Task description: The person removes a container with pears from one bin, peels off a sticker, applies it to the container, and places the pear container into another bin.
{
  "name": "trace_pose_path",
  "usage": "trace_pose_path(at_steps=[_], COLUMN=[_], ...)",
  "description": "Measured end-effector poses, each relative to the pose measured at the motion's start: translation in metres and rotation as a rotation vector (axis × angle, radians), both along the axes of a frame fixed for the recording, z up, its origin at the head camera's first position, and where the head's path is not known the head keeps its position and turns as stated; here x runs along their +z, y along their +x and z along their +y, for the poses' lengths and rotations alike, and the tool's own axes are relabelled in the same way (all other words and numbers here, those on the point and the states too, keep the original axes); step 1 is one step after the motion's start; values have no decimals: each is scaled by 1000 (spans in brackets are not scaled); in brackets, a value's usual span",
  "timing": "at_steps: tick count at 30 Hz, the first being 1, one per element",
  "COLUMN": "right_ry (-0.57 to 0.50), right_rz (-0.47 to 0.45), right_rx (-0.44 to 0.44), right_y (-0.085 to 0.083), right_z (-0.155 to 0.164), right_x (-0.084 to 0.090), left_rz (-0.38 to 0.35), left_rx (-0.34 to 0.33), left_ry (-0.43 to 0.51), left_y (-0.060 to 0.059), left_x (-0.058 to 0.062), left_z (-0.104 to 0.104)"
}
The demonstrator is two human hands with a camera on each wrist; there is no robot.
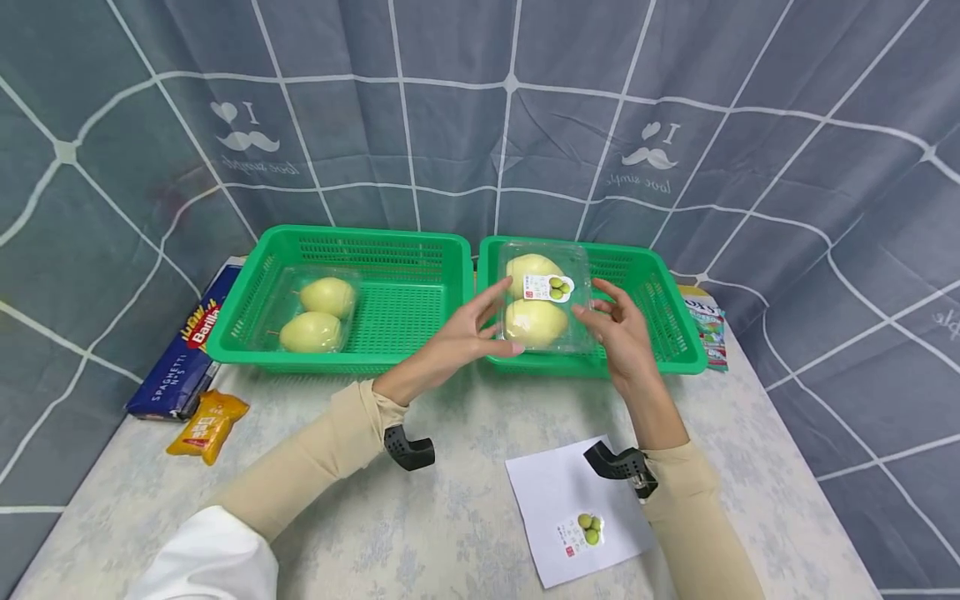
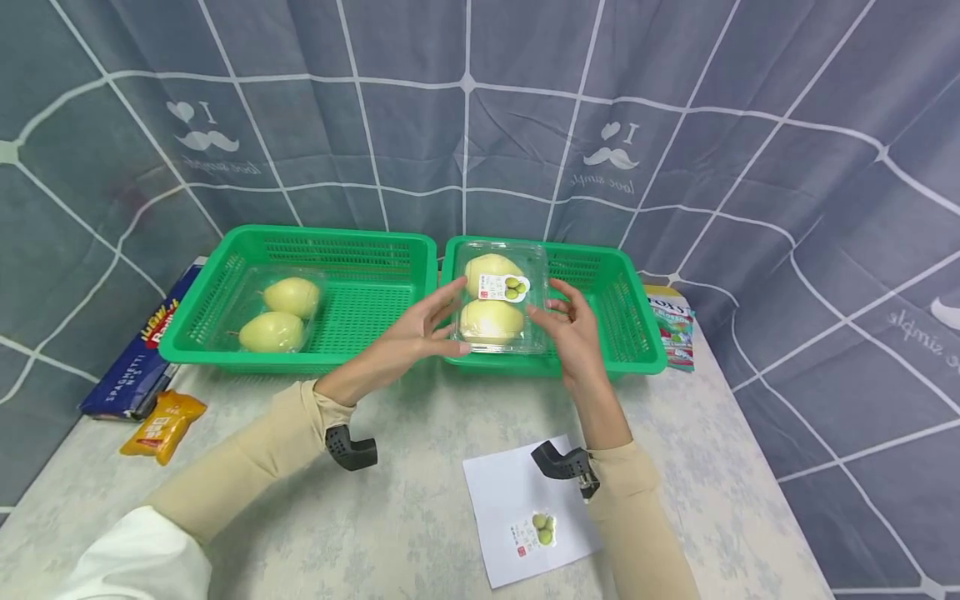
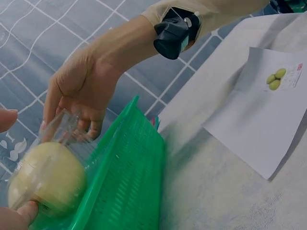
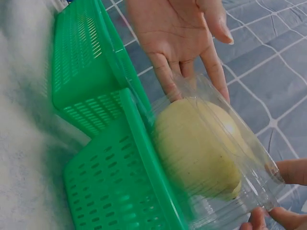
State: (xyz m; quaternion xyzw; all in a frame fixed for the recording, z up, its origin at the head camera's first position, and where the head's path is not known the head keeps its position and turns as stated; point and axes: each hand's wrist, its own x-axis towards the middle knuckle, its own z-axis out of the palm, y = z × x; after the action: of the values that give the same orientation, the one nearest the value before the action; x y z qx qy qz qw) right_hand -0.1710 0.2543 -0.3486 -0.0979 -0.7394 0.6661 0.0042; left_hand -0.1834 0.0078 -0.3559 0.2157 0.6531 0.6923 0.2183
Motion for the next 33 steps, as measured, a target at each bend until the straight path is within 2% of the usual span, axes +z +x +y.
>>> trace_pose_path(at_steps=[8,19,33], right_ry=[-17,-74,-1], right_rz=[-30,-59,-82], right_rx=[-20,-33,-70], right_y=[-3,-6,-15], right_z=[2,3,-2], right_x=[-4,-12,-21], left_rz=[-40,-69,-118], left_rx=[-5,41,96], left_ry=[-29,-83,-141], left_y=[-3,-4,-7], left_x=[0,-3,-7], left_z=[5,11,13])
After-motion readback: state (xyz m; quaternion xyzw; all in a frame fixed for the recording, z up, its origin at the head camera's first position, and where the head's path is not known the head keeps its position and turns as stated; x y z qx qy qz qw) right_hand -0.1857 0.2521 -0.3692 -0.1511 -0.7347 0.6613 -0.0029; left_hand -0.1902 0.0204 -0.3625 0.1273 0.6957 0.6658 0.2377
